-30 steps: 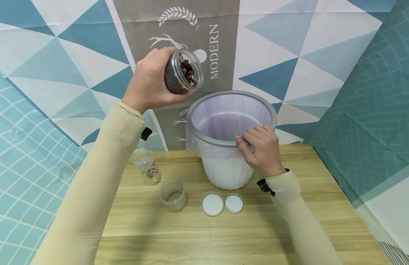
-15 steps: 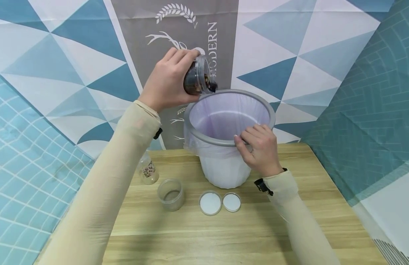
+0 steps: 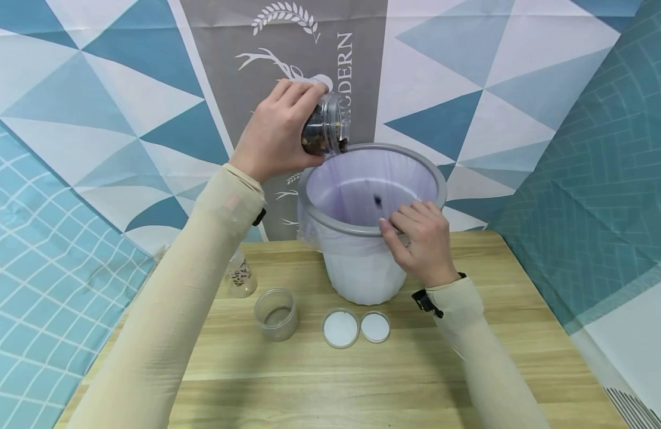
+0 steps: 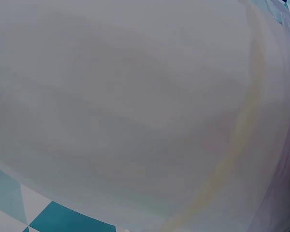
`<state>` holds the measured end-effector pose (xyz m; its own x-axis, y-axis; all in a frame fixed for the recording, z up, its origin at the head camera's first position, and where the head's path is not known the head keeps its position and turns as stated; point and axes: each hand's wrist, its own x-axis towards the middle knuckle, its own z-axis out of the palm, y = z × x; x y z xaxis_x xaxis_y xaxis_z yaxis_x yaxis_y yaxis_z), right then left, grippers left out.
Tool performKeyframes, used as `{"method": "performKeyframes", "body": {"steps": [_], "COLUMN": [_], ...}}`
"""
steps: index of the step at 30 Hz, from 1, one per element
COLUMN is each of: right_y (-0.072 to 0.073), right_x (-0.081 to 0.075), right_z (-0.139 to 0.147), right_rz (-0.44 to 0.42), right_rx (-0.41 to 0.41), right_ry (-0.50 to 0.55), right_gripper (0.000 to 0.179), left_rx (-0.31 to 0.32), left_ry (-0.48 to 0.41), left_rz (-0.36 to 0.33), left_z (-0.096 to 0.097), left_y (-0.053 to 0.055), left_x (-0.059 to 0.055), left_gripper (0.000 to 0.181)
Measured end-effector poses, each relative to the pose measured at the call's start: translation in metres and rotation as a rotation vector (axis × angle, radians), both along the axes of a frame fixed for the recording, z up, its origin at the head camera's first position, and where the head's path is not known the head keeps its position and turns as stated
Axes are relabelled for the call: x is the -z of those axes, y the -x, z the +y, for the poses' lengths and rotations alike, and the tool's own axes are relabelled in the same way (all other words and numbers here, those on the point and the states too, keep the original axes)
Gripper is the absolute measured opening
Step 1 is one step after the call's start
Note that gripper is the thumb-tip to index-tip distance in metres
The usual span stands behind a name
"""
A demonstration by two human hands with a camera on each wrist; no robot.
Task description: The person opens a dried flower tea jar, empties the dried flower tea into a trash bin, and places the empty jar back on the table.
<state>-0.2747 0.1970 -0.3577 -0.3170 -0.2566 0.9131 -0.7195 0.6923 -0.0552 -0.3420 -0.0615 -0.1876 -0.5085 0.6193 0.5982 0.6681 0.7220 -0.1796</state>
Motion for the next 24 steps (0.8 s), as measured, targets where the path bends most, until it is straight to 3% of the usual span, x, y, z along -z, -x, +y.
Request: {"method": "performKeyframes", "body": {"steps": [24], "right_y": [-0.0005], "right_x": [-0.0001], "right_z": [-0.0005], "right_rz": [-0.006], "right_rx": [0.007], "right_ry": [0.005], "right_gripper": [0.055], "left_rx": [0.029], "left_ry": [-0.002], "left_rz": [0.088], "left_z": [0.0009], "left_y": [-0.0004], "left_x": [0.0041], "left_gripper": [0.087]}}
